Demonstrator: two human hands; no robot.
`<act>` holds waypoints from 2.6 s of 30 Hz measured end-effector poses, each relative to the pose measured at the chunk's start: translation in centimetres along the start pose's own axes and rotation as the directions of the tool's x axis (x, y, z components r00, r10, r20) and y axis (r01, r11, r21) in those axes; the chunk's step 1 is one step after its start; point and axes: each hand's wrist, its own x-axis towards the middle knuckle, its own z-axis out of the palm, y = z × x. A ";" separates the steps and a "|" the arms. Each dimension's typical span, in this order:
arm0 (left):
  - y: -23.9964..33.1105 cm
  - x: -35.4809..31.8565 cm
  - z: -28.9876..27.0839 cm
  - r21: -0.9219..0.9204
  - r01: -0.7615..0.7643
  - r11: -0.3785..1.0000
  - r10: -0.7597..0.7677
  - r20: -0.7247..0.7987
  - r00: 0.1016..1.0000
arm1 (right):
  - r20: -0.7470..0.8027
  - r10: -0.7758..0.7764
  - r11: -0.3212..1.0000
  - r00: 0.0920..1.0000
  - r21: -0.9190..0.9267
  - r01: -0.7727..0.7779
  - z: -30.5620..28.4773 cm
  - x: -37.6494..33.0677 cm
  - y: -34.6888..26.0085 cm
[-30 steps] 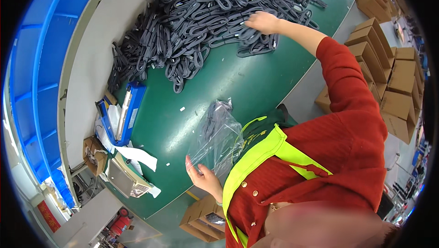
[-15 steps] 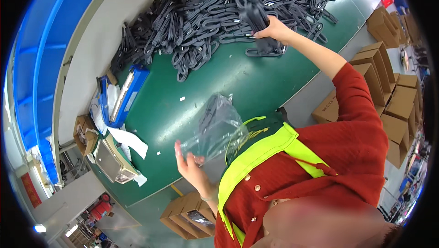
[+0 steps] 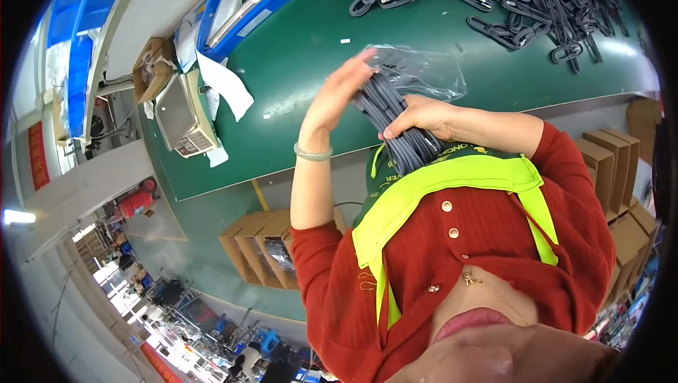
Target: Bundling black cables, placing them into plastic bags, weighing them on a scale, and sealing the bags with a heat sealer.
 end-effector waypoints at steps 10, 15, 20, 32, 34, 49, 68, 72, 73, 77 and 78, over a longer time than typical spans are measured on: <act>-2.0 -1.4 0.0 0.302 -0.190 0.934 0.175 0.079 0.981 | 0.305 -0.066 0.941 0.950 0.334 -0.042 0.1 -1.3 0.3; -0.7 -1.3 -1.0 -0.518 0.085 0.851 -0.088 0.019 0.996 | 0.220 -0.211 0.972 0.952 -0.053 0.228 -0.1 -1.2 -0.7; -3.6 -2.7 0.4 0.237 -0.170 0.956 0.259 -0.417 0.871 | 0.204 -0.782 0.553 0.589 -0.210 0.806 0.0 -3.7 -5.9; -4.8 -5.6 4.1 0.037 -0.224 0.974 0.221 -0.379 0.899 | 0.304 -0.734 -0.129 0.607 -0.940 0.315 -4.2 4.8 0.8; -5.9 -5.2 4.8 0.112 -0.292 0.950 0.313 -0.344 0.885 | 0.307 -0.491 -0.322 0.815 -0.934 0.157 -4.6 4.8 -0.5; -5.0 -6.1 5.9 -0.255 -0.167 0.952 0.049 -0.414 0.909 | 0.375 -0.360 -0.185 0.854 -0.926 0.329 -4.2 4.1 -1.0; 0.6 -2.0 10.3 -0.277 -0.126 0.952 0.055 -0.249 0.967 | -0.152 -0.934 -0.071 0.323 -0.808 -0.585 -39.7 -10.5 -2.6; -1.5 -2.2 10.4 -0.200 -0.038 0.979 -0.026 -0.310 0.950 | -0.363 -0.892 0.106 0.270 -0.749 -0.654 -41.5 -9.4 -3.5; -1.7 -2.0 10.2 -0.199 -0.041 0.979 -0.024 -0.311 0.950 | -0.379 -0.880 0.082 0.286 -0.715 -0.695 -42.2 -9.3 -3.6; -1.4 -2.2 9.3 -0.207 -0.060 0.977 -0.016 -0.347 0.938 | -0.266 -0.882 -0.085 0.389 -0.722 -0.687 -42.4 -9.0 -4.6; -1.2 -2.5 9.1 -0.219 -0.075 0.973 -0.011 -0.367 0.930 | -0.119 -0.890 -0.195 0.439 -0.771 -0.606 -42.2 -9.4 -5.2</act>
